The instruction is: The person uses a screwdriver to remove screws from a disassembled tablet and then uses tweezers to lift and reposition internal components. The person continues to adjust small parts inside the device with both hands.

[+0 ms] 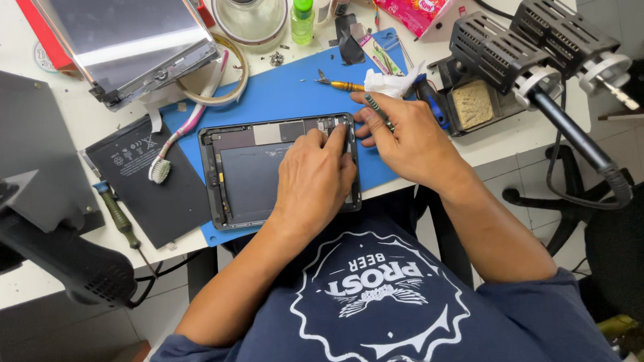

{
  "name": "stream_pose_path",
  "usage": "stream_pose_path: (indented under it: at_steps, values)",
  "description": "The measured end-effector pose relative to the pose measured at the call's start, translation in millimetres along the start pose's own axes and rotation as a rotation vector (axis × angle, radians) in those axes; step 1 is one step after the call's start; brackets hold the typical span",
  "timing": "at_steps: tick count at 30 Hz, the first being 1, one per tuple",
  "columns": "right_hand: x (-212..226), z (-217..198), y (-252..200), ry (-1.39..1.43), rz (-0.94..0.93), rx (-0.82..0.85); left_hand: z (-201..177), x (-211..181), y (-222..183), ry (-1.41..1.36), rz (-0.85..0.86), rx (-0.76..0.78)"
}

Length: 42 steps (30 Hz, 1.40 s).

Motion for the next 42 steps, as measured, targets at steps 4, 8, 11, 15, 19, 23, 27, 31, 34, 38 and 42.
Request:
stream_pose_path:
  at_steps: [4,8,11,15,19,23,27,31,34,38,42]
  values:
    - [-1,1,-1,-0.001,0.003,0.003,-4,-4,-1,0.013,0.017,-0.006]
    - [0,1,-2,0.005,0.005,-0.002,-5,-5,-1,0.033,0.031,-0.020]
    - [-1,0,-2,0.003,0.003,-0.005,-5,-8,1,0.023,0.013,-0.009]
    - [-1,0,-3,0.008,-0.004,-0.006,-2,-3,4,-0.025,-0.033,0.019]
    - [-1,1,-4,0.023,0.009,-0.004,-1,1,4,-0.064,-0.077,0.040]
    - [-3,2,-4,0.040,0.009,-0.013,-2,4,4,-0.096,-0.090,0.029]
    - [-5,4,-5,0.070,0.020,-0.021,-10,4,1,-0.108,-0.047,0.016]
    - [-4,2,-6,0.081,0.017,-0.020,-19,8,-5,0.013,0.106,-0.010]
    - [-4,3,-6,0.063,0.004,-0.006,-26,3,-6,0.050,0.190,-0.028]
    - [-7,4,-4,0.068,-0.012,-0.022,-22,5,-5,0.010,0.226,-0.070]
    - [-6,3,-3,0.053,-0.029,-0.013,-18,6,-4,0.007,0.242,-0.104]
Point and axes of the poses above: each hand's wrist, its own y-axis towards the middle knuckle, its own z-axis out of the palm, x = y × z, the point moved 7 cm from there along y, towards the middle knuckle, and after that the axes turned 7 degrees about -y, right-handed, at the moved point
